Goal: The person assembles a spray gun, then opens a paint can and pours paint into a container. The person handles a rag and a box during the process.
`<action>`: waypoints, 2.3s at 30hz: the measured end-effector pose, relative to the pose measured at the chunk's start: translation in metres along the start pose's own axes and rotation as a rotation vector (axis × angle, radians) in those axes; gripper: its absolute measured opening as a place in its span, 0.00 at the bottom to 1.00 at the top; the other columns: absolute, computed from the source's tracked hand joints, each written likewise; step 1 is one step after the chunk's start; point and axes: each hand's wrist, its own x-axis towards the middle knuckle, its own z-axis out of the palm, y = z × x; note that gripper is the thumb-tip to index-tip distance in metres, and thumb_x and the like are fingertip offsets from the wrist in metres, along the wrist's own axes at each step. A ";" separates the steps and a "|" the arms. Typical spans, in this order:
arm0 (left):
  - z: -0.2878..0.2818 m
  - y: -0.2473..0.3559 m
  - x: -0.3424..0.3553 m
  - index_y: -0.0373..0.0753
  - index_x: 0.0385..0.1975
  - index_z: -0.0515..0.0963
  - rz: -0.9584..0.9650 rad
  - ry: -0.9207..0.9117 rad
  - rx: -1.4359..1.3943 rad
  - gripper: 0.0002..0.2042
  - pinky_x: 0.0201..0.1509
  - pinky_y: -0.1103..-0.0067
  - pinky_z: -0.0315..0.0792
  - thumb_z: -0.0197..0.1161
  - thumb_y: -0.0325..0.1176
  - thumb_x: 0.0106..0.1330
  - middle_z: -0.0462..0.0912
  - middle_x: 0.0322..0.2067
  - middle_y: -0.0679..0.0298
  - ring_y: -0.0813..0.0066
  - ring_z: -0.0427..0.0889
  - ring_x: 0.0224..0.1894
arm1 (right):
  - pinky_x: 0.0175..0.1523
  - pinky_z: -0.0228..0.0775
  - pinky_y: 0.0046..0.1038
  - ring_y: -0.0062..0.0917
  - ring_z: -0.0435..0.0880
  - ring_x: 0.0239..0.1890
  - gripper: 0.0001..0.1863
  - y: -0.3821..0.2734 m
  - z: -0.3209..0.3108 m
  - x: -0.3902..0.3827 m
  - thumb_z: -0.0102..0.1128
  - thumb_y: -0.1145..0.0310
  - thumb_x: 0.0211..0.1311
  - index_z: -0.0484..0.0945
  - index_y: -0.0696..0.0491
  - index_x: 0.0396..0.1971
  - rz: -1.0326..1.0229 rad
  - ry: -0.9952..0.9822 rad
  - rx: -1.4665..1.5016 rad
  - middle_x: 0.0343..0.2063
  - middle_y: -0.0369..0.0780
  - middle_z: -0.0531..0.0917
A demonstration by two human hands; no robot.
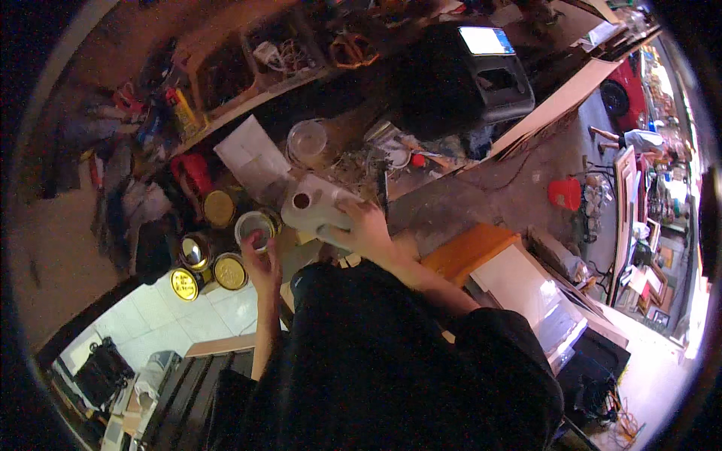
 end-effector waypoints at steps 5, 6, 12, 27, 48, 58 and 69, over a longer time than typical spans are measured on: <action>0.022 -0.007 0.001 0.34 0.49 0.73 -0.090 -0.147 -0.020 0.14 0.48 0.71 0.75 0.61 0.32 0.68 0.81 0.43 0.52 0.62 0.82 0.45 | 0.50 0.73 0.43 0.47 0.83 0.40 0.30 -0.013 -0.022 -0.001 0.72 0.49 0.48 0.79 0.57 0.44 0.108 -0.071 -0.047 0.38 0.49 0.84; 0.025 -0.002 0.004 0.34 0.48 0.73 -0.163 -0.260 -0.041 0.13 0.46 0.70 0.76 0.61 0.33 0.68 0.82 0.41 0.53 0.62 0.83 0.44 | 0.48 0.73 0.41 0.47 0.83 0.39 0.28 -0.015 -0.027 0.000 0.73 0.52 0.48 0.79 0.57 0.43 0.051 -0.022 -0.062 0.36 0.49 0.84; 0.050 -0.003 -0.010 0.34 0.47 0.73 -0.217 -0.287 -0.123 0.13 0.40 0.72 0.77 0.58 0.37 0.71 0.83 0.34 0.53 0.66 0.85 0.40 | 0.46 0.73 0.41 0.46 0.82 0.39 0.24 -0.037 -0.005 0.003 0.73 0.58 0.49 0.79 0.58 0.42 0.122 0.047 0.077 0.37 0.50 0.83; 0.077 -0.047 -0.032 0.38 0.65 0.61 -0.878 -0.193 -1.227 0.25 0.57 0.68 0.72 0.40 0.49 0.77 0.76 0.52 0.57 0.63 0.76 0.54 | 0.46 0.69 0.44 0.50 0.80 0.42 0.23 -0.061 0.098 0.028 0.66 0.60 0.59 0.73 0.59 0.48 0.182 0.042 0.179 0.39 0.52 0.82; 0.093 -0.047 -0.013 0.42 0.55 0.71 -0.826 0.124 -1.630 0.18 0.64 0.60 0.65 0.45 0.46 0.75 0.79 0.52 0.62 0.60 0.76 0.57 | 0.56 0.71 0.42 0.45 0.76 0.54 0.29 0.014 0.051 0.128 0.71 0.60 0.54 0.72 0.57 0.54 -0.077 0.147 -0.060 0.49 0.50 0.78; 0.119 -0.047 -0.040 0.38 0.54 0.70 -0.863 -0.265 -0.976 0.17 0.56 0.68 0.72 0.53 0.42 0.74 0.79 0.51 0.57 0.61 0.80 0.54 | 0.69 0.61 0.46 0.53 0.65 0.65 0.57 0.092 0.064 0.213 0.78 0.51 0.41 0.53 0.54 0.70 -0.286 -0.445 -0.563 0.64 0.56 0.64; 0.111 0.102 0.039 0.36 0.67 0.59 0.312 -0.156 0.099 0.46 0.60 0.60 0.69 0.75 0.48 0.50 0.74 0.55 0.49 0.49 0.76 0.55 | 0.61 0.70 0.38 0.39 0.76 0.59 0.54 0.033 -0.079 0.093 0.84 0.51 0.34 0.64 0.59 0.62 0.020 -0.407 0.078 0.56 0.50 0.75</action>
